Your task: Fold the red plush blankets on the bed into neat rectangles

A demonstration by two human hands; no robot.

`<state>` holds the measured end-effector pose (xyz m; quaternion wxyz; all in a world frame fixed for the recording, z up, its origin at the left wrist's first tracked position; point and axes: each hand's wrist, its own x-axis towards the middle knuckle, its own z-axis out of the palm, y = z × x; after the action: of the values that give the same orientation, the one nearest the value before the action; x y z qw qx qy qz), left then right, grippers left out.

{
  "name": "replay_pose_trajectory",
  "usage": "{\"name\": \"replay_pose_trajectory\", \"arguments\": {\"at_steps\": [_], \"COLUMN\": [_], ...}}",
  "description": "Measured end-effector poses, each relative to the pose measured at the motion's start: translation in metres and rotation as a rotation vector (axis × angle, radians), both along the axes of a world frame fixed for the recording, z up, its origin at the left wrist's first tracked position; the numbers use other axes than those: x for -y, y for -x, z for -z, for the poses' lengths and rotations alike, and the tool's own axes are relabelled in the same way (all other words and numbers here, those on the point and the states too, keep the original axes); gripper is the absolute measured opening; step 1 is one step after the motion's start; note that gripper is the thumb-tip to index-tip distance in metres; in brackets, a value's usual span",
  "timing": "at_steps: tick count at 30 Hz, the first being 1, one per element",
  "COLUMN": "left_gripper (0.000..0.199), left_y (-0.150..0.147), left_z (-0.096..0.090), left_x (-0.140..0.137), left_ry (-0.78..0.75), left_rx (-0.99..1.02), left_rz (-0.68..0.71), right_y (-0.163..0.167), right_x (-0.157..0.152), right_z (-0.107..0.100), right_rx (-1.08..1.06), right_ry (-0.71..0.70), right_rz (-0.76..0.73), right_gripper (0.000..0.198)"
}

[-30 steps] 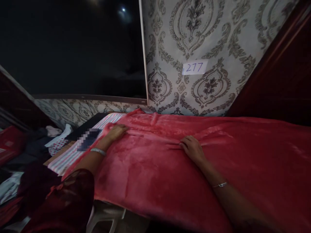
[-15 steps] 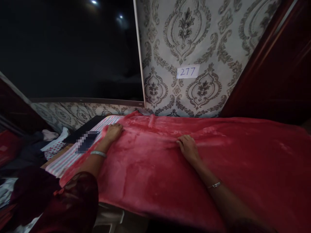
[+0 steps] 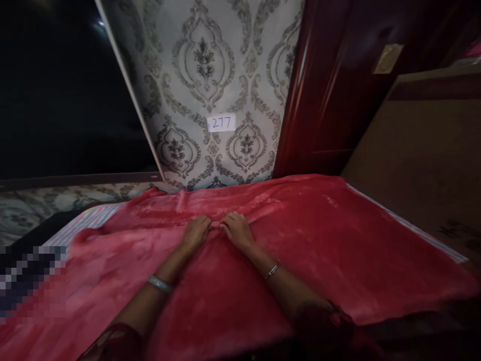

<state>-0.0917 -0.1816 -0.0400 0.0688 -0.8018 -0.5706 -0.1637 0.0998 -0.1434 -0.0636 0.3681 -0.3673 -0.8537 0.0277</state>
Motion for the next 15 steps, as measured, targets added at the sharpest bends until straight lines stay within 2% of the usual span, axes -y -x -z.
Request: {"name": "replay_pose_trajectory", "arguments": {"at_steps": [2,4,8,12,15], "left_gripper": [0.025,0.026,0.026,0.029,0.03], "left_y": [0.003,0.011,0.02,0.018,0.018], "left_z": [0.0,-0.003,-0.012,-0.021,-0.028], "left_x": [-0.007,-0.01,-0.012,-0.016,-0.017], "left_ry": [-0.028,-0.074,-0.118,-0.151,-0.179], "left_rx": [-0.005,0.005,-0.017,-0.056,-0.056], "left_rz": [-0.077,-0.112,-0.128,-0.144,-0.134], "right_y": [-0.017,-0.049,-0.153,-0.249,-0.279], "right_x": [-0.009,-0.024,-0.06,-0.079,-0.085], "right_z": [0.0,0.002,0.013,0.025,0.027], "right_rx": [-0.024,-0.058,-0.093,-0.093,-0.07], "right_ry": [-0.009,0.002,0.038,0.107,0.146], "right_rz": [0.028,0.07,0.211,0.378,0.353], "right_gripper": [0.015,0.018,0.022,0.021,0.025]}}
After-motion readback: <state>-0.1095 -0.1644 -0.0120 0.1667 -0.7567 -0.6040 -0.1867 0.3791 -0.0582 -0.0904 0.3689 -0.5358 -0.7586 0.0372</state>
